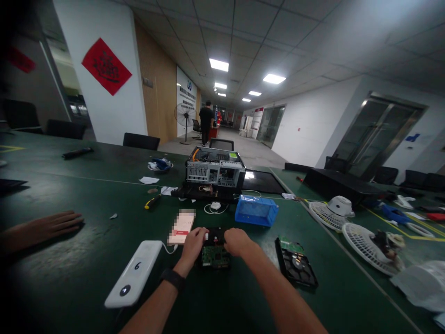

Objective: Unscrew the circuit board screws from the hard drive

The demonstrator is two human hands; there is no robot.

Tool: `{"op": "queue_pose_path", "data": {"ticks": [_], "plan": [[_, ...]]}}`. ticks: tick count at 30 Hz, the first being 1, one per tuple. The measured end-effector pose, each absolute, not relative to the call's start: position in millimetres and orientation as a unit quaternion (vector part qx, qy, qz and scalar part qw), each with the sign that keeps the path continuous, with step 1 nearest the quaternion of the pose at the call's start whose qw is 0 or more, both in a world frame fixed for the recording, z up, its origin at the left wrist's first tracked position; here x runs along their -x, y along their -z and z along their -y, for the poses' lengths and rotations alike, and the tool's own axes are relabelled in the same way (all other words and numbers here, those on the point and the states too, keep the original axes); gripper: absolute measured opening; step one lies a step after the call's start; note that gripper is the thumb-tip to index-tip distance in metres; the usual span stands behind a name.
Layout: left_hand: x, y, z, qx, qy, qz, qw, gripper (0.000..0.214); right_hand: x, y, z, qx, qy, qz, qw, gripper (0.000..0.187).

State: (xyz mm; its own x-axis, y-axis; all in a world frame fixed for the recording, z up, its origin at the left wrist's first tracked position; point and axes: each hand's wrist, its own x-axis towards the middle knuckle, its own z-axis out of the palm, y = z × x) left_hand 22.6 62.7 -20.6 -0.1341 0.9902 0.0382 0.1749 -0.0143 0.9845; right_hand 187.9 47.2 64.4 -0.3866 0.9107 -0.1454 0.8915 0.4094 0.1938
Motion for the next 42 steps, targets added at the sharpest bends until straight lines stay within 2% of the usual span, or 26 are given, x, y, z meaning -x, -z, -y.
{"op": "queue_pose_path", "data": {"ticks": [8, 13, 15, 19, 22, 25, 30, 42], "plan": [[-24.2, 21.7, -63.2, -0.514, -0.493, -0.569, 0.412, 0.037, -185.0, -58.0, -43.8, -0.549, -0.026, -0.833, 0.062, 0.016], [-28.1, 10.8, -54.5, -0.530, -0.498, -0.563, 0.392, 0.034, -194.6, -65.3, -39.0, -0.546, -0.014, -0.838, 0.006, 0.017], [-33.4, 4.4, -49.0, -0.541, -0.501, -0.552, 0.389, 0.034, -197.9, -65.3, -35.5, -0.543, 0.004, -0.837, -0.063, 0.020], [-49.5, -6.4, -37.0, -0.560, -0.496, -0.497, 0.440, 0.036, -197.6, -51.6, -27.6, -0.519, 0.082, -0.798, -0.295, 0.019], [-59.0, -12.7, -28.3, -0.514, -0.467, -0.470, 0.545, 0.040, -195.5, -37.9, -22.9, -0.510, 0.106, -0.774, -0.360, 0.017], [-62.2, -18.0, -22.3, -0.457, -0.463, -0.436, 0.622, 0.042, -196.1, -32.5, -19.9, -0.506, 0.112, -0.770, -0.372, 0.015], [-61.7, -15.9, -21.6, -0.388, -0.448, -0.432, 0.680, 0.046, -197.7, -34.4, -17.9, -0.521, 0.104, -0.765, -0.364, 0.015], [-58.3, -4.5, -26.0, -0.320, -0.463, -0.382, 0.733, 0.043, -189.5, -21.7, -12.5, -0.536, 0.028, -0.777, -0.329, 0.018]]}}
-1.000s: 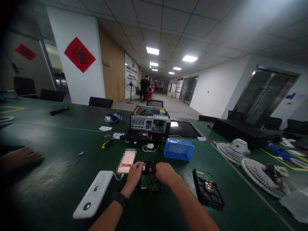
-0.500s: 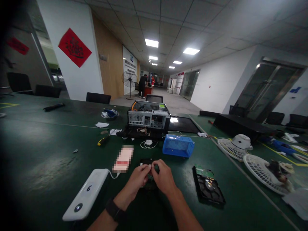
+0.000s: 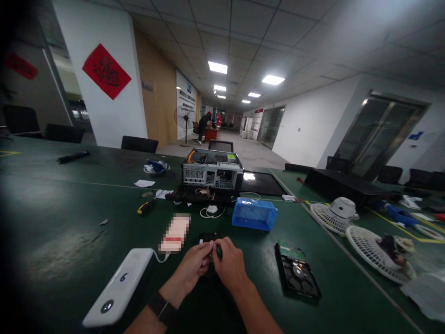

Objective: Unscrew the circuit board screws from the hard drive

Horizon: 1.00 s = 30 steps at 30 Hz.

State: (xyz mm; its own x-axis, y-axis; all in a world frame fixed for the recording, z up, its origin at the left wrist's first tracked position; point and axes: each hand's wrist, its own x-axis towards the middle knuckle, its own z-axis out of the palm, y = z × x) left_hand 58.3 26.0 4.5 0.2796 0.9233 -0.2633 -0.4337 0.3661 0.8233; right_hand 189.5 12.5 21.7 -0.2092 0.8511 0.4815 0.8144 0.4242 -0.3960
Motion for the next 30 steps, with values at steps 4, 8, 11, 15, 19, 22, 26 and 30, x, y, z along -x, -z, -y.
{"op": "queue_pose_path", "data": {"ticks": [4, 8, 11, 15, 19, 22, 26, 30], "plan": [[-54.9, -8.2, -26.4, -0.325, -0.458, -0.390, 0.730, 0.042, -188.1, -21.2, -10.1, 0.529, -0.027, 0.782, 0.328, 0.019], [-52.5, -14.2, -25.3, -0.352, -0.443, -0.400, 0.721, 0.045, -184.0, -24.9, -6.7, 0.543, -0.032, 0.766, 0.343, 0.020], [-53.3, -16.5, -24.5, -0.386, -0.438, -0.416, 0.697, 0.047, -181.2, -28.9, -4.5, 0.555, -0.041, 0.743, 0.372, 0.019], [-54.7, -16.7, -24.6, -0.451, -0.463, -0.440, 0.624, 0.048, -180.4, -32.8, -3.1, 0.547, -0.071, 0.731, 0.402, 0.020], [-55.2, -17.1, -24.9, -0.518, -0.493, -0.460, 0.526, 0.048, -181.9, -34.5, -3.6, 0.527, -0.107, 0.738, 0.408, 0.020], [-55.2, -18.9, -24.8, -0.531, -0.490, -0.462, 0.515, 0.047, -183.5, -35.3, -4.0, 0.524, -0.118, 0.740, 0.405, 0.019], [-53.9, -22.1, -25.3, -0.557, -0.484, -0.468, 0.487, 0.047, -185.7, -37.0, -3.6, 0.523, -0.104, 0.750, 0.391, 0.018], [-52.7, -20.9, -25.9, -0.552, -0.478, -0.474, 0.491, 0.048, -188.1, -38.7, -3.4, 0.523, -0.086, 0.763, 0.370, 0.017]]}}
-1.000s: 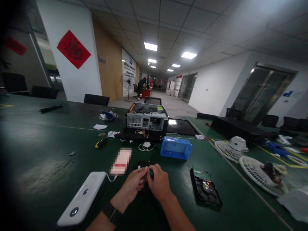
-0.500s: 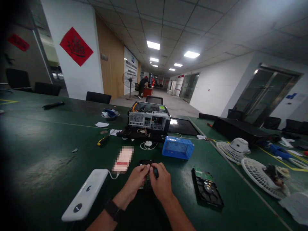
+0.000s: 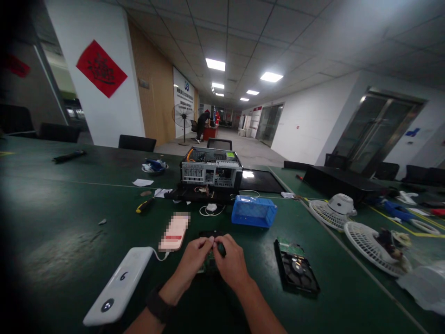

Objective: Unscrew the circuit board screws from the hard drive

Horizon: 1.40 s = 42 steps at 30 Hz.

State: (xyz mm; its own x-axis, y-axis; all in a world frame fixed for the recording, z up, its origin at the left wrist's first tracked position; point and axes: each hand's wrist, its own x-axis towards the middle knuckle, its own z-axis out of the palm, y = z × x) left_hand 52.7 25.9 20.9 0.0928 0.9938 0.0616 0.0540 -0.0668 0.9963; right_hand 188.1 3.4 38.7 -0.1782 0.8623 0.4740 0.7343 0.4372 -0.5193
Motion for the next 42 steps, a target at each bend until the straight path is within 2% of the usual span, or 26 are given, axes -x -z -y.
{"op": "queue_pose_path", "data": {"ticks": [19, 24, 30, 33, 37, 42], "plan": [[-51.8, -24.1, -21.2, -0.501, -0.488, -0.469, 0.539, 0.047, -185.8, -35.8, -3.3, 0.521, -0.111, 0.749, 0.393, 0.016], [-45.8, -26.9, -22.2, -0.496, -0.444, -0.459, 0.588, 0.047, -188.8, -35.7, -5.3, 0.522, -0.098, 0.753, 0.389, 0.018], [-41.2, -28.7, -24.9, -0.473, -0.401, -0.453, 0.641, 0.048, -192.5, -36.8, -6.5, 0.483, -0.114, 0.758, 0.425, 0.014], [-39.9, -28.0, -26.8, -0.465, -0.403, -0.466, 0.636, 0.047, -204.3, -43.8, -8.4, 0.505, -0.113, 0.711, 0.475, 0.014], [-38.6, -25.6, -28.4, -0.482, -0.384, -0.464, 0.636, 0.046, -224.7, -50.9, -14.1, 0.558, -0.105, 0.567, 0.598, 0.025], [-39.2, -25.3, -26.6, -0.494, -0.378, -0.462, 0.632, 0.045, -231.1, -49.5, -18.4, 0.532, -0.182, 0.468, 0.682, 0.037]]}}
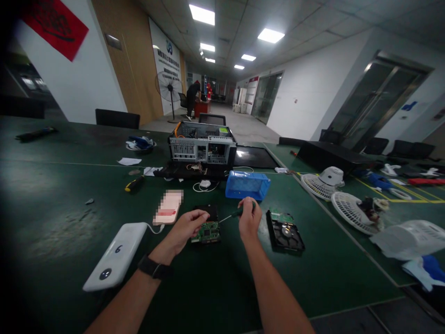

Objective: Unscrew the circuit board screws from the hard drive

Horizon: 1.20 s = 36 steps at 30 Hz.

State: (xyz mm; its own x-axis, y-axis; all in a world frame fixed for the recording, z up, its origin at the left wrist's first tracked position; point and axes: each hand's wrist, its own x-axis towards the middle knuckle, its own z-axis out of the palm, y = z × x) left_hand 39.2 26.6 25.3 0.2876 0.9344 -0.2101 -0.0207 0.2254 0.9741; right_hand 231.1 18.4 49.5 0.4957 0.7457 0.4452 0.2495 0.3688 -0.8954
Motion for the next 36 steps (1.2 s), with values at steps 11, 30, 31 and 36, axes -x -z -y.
{"op": "queue_pose_path", "data": {"ticks": [11, 30, 31, 36], "plan": [[-38.5, -23.3, -27.7, -0.457, -0.393, -0.461, 0.652, 0.041, -217.1, -48.9, -14.6, 0.495, -0.259, 0.472, 0.682, 0.034], [-40.6, -20.3, -28.3, -0.427, -0.397, -0.458, 0.671, 0.044, -212.3, -46.8, -14.2, 0.503, -0.235, 0.478, 0.681, 0.033], [-40.6, -20.5, -28.1, -0.425, -0.399, -0.452, 0.675, 0.044, -212.2, -47.6, -13.7, 0.507, -0.228, 0.476, 0.682, 0.033], [-40.8, -21.0, -26.8, -0.414, -0.409, -0.430, 0.690, 0.041, -209.8, -56.3, -7.3, 0.494, -0.177, 0.491, 0.695, 0.031]]}}
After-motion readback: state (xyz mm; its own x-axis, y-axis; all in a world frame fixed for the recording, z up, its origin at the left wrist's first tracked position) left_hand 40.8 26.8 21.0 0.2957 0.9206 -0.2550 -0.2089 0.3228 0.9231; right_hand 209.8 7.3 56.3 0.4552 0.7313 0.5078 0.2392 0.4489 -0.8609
